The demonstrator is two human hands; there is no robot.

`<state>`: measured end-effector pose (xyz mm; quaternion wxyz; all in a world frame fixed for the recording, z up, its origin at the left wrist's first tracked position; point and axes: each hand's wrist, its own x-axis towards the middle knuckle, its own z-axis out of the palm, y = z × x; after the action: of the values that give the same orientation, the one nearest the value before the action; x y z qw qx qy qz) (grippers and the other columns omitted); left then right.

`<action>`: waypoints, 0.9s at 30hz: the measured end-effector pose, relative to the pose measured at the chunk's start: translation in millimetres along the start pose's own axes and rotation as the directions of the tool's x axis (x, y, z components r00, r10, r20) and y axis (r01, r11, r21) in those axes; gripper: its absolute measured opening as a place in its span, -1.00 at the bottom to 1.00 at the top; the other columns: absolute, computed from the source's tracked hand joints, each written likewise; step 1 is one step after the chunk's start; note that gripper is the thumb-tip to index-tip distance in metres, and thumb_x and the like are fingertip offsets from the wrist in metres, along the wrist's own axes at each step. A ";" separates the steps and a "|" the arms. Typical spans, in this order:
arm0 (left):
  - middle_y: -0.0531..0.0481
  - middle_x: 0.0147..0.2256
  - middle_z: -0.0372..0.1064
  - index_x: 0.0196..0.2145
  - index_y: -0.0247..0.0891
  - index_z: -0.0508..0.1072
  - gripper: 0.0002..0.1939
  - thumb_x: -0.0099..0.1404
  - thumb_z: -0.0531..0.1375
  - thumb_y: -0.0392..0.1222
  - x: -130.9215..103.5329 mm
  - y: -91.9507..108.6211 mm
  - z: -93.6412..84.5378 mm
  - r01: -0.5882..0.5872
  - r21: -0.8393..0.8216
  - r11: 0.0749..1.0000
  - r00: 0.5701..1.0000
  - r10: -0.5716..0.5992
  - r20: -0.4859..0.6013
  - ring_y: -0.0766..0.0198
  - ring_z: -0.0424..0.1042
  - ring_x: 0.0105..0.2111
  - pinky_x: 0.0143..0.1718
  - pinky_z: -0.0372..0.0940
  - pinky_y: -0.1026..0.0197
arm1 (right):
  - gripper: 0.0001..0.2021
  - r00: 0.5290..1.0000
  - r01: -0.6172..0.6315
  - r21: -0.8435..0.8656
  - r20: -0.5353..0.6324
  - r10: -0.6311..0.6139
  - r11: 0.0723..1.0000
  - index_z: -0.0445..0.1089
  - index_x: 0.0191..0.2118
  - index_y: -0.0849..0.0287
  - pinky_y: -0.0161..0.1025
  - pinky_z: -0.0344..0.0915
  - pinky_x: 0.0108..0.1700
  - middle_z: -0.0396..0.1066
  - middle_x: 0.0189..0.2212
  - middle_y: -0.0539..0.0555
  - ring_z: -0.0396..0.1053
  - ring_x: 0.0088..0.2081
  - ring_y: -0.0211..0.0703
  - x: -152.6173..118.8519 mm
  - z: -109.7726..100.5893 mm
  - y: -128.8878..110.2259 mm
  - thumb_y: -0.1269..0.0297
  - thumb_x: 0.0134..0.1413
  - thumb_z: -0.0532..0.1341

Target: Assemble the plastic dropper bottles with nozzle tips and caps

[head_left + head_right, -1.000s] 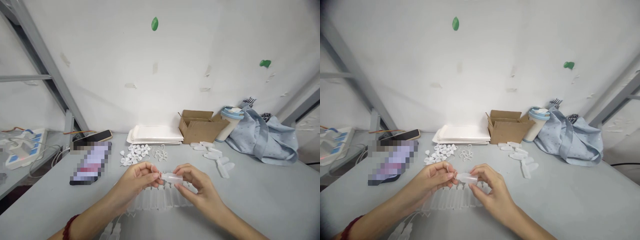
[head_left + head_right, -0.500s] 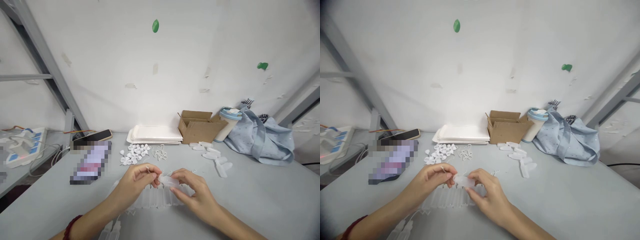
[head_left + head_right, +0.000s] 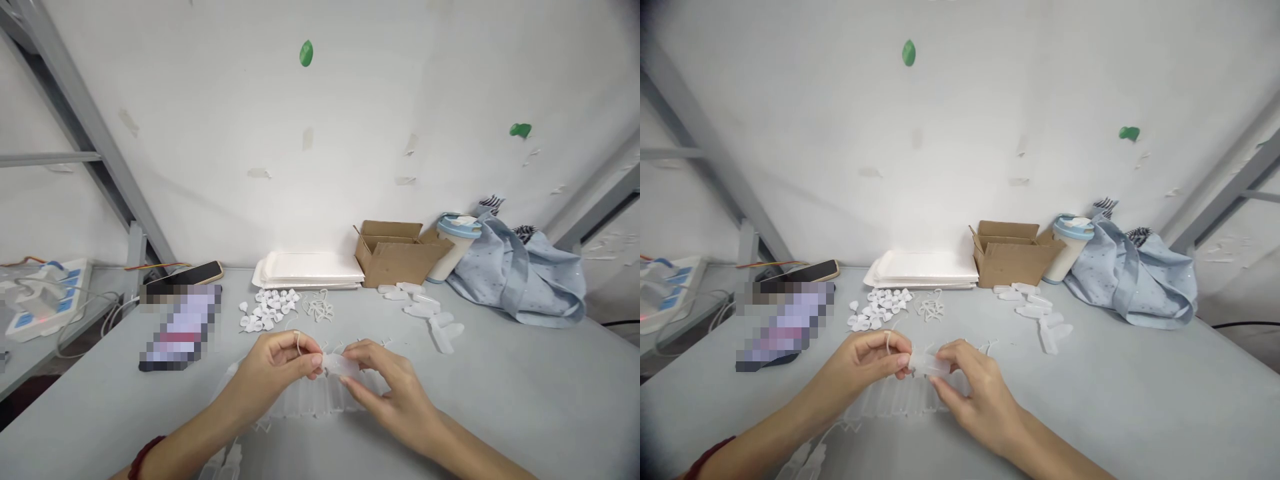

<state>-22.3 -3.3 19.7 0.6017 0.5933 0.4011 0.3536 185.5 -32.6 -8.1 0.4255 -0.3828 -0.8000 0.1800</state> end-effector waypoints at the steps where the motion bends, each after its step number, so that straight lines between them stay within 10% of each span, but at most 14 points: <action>1: 0.04 -0.48 0.40 -0.42 -0.25 0.48 -0.84 0.12 0.26 -0.11 0.0 -0.3 -0.1 -0.002 0.005 1.000 1.000 0.002 0.000 0.27 0.39 -0.41 -0.31 0.32 0.24 | -0.82 1.000 0.005 0.003 0.004 -0.005 1.000 0.31 -0.15 0.13 -0.31 0.38 -0.28 0.42 -0.33 0.06 0.39 -0.33 -0.22 -0.2 0.0 0.3 0.43 0.11 0.18; 21: -0.06 -0.36 0.41 -0.37 -0.31 0.54 -0.88 0.12 0.21 -0.25 -4.7 -4.4 5.5 -0.229 0.257 0.939 0.973 0.219 0.068 0.26 0.39 -0.36 -0.32 0.35 0.24 | -0.87 0.992 0.116 -0.054 0.058 -0.113 0.992 0.24 -0.13 0.13 -0.32 0.35 -0.35 0.41 -0.31 0.09 0.38 -0.38 -0.22 -8.2 4.6 5.6 0.36 0.21 0.14; 27: -0.04 -0.42 0.44 -0.36 -0.31 0.55 -0.81 0.09 0.26 -0.14 -5.6 -6.7 6.8 -0.059 0.242 0.968 0.998 0.062 -0.004 0.24 0.41 -0.40 -0.34 0.34 0.23 | -0.86 0.993 0.119 -0.078 0.035 -0.117 0.990 0.26 -0.12 0.15 -0.34 0.36 -0.40 0.44 -0.33 0.10 0.39 -0.41 -0.23 -8.8 6.0 5.0 0.32 0.20 0.16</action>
<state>-18.9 -11.6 13.2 0.5117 0.6721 0.4264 0.3236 185.9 -35.9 -19.3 0.4075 -0.3488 -0.8342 0.1283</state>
